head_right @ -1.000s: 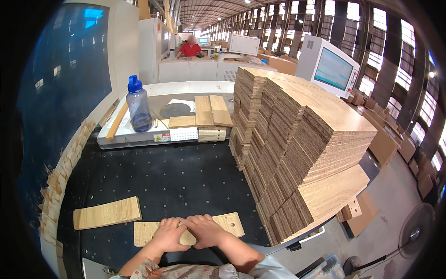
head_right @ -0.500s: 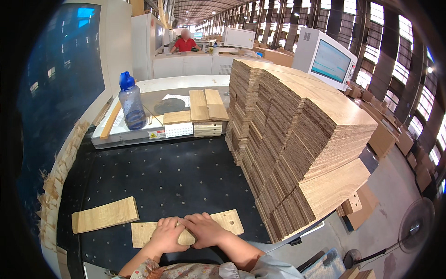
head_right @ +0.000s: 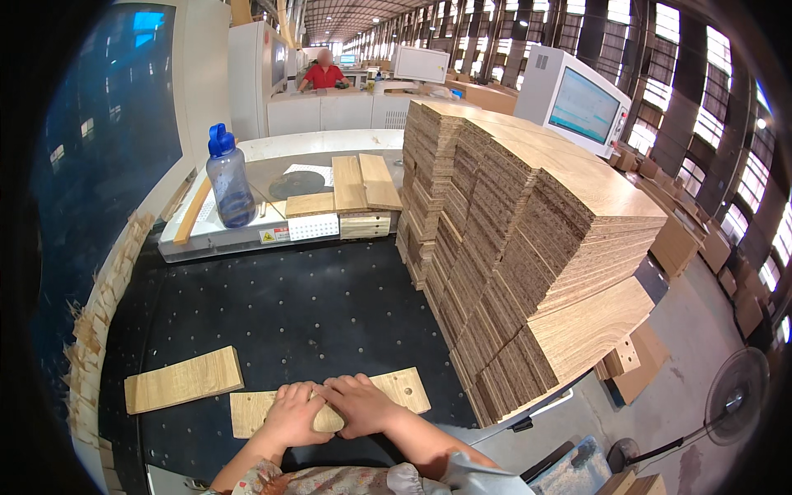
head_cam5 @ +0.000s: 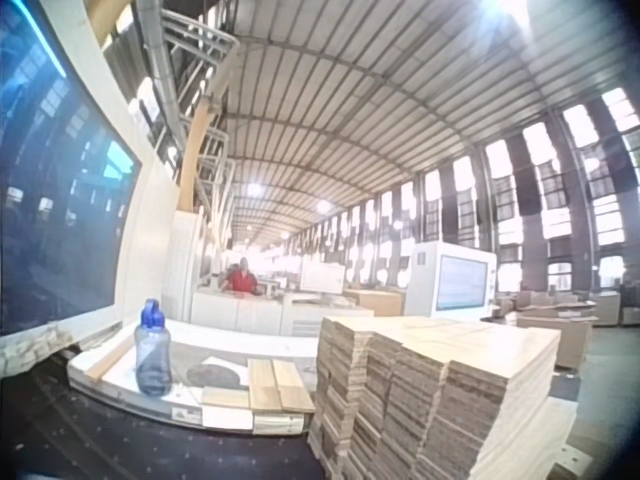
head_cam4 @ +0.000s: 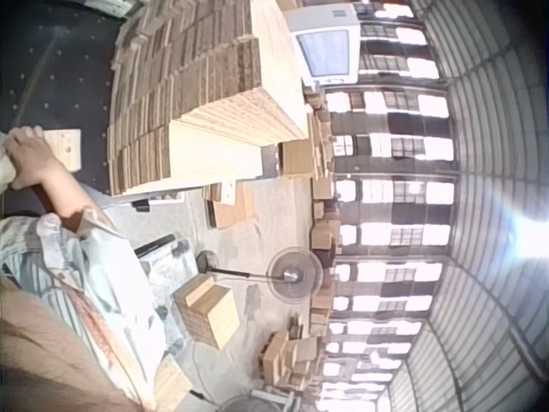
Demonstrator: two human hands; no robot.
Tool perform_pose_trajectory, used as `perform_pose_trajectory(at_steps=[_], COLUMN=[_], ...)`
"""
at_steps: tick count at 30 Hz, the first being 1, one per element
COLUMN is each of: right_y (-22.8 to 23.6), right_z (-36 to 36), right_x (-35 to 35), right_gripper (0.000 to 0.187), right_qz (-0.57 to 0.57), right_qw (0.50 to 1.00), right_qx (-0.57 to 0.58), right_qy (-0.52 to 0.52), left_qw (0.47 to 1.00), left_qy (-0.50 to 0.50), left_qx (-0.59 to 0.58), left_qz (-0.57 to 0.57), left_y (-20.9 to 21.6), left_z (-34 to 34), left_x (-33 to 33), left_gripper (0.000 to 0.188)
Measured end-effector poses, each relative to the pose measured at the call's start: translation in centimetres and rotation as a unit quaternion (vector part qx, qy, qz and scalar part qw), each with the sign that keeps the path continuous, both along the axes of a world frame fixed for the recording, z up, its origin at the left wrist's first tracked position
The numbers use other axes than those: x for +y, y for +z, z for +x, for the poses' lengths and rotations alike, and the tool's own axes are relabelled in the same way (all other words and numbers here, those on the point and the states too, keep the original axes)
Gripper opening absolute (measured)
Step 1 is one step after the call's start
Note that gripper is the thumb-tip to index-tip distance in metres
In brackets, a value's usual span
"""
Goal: The person wipes the dust off of several wooden boards on a workbench and places them on a nearby pallet.
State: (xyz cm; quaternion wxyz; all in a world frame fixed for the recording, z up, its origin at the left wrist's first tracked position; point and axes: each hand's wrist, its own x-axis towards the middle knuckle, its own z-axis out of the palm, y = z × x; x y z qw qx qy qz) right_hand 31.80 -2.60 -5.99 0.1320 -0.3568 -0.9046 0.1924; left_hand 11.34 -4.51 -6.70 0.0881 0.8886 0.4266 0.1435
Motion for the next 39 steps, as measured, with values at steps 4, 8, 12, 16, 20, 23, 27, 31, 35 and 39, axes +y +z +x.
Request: perform_pose_trajectory(at_steps=[4, 8, 12, 16, 20, 23, 27, 31, 35, 39], right_y=[-0.2, -0.5, -0.6, -0.9, -0.4, 0.2, 0.2, -0.1, -0.8, -0.5], right_z=[0.1, 0.1, 0.1, 0.0, -0.2, 0.1, -0.4, -0.2, -0.1, -0.2], right_x=[0.0, 0.0, -0.1, -0.2, -0.4, -0.5, -0.5, -0.4, -0.3, -0.5], right_gripper=[0.093, 0.094, 0.094, 0.093, 0.094, 0.093, 0.092, 0.092, 0.092, 0.093], right_qz=[0.008, 0.013, 0.016, 0.035, 0.028, 0.011, 0.008, -0.006, 0.008, 0.009], right_qw=[1.0, 1.0, 1.0, 0.999, 0.999, 1.0, 1.0, 1.0, 1.0, 1.0], right_qx=[-0.003, 0.008, 0.016, 0.03, 0.026, 0.029, -0.001, 0.007, 0.011, 0.003], right_qy=[0.001, 0.003, 0.001, -0.001, 0.001, -0.001, -0.005, -0.01, -0.01, -0.014], left_qw=[1.0, 1.0, 1.0, 1.0, 1.0, 1.0, 1.0, 1.0, 1.0, 1.0], left_qy=[0.0, 0.0, 0.0, -0.002, 0.0, -0.009, 0.004, 0.007, 0.005, -0.004], left_qx=[-0.002, 0.006, 0.0, 0.007, 0.003, 0.013, 0.014, 0.025, 0.017, 0.013], left_qz=[0.002, 0.002, 0.004, 0.007, 0.001, 0.003, 0.002, -0.001, -0.017, -0.01], left_y=[-0.1, -0.1, -0.3, -0.3, -0.6, -0.3, -0.9, -0.9, -0.8, -1.2], left_z=[0.0, 0.0, 0.0, -0.1, -0.2, 0.1, -0.2, -0.2, 0.1, 0.0], left_x=[0.0, 0.1, 0.1, -0.1, -0.1, 0.4, 0.2, 0.2, 0.4, 0.5], left_gripper=[0.07, 0.071, 0.072, 0.074, 0.076, 0.077, 0.079, 0.079, 0.078, 0.077])
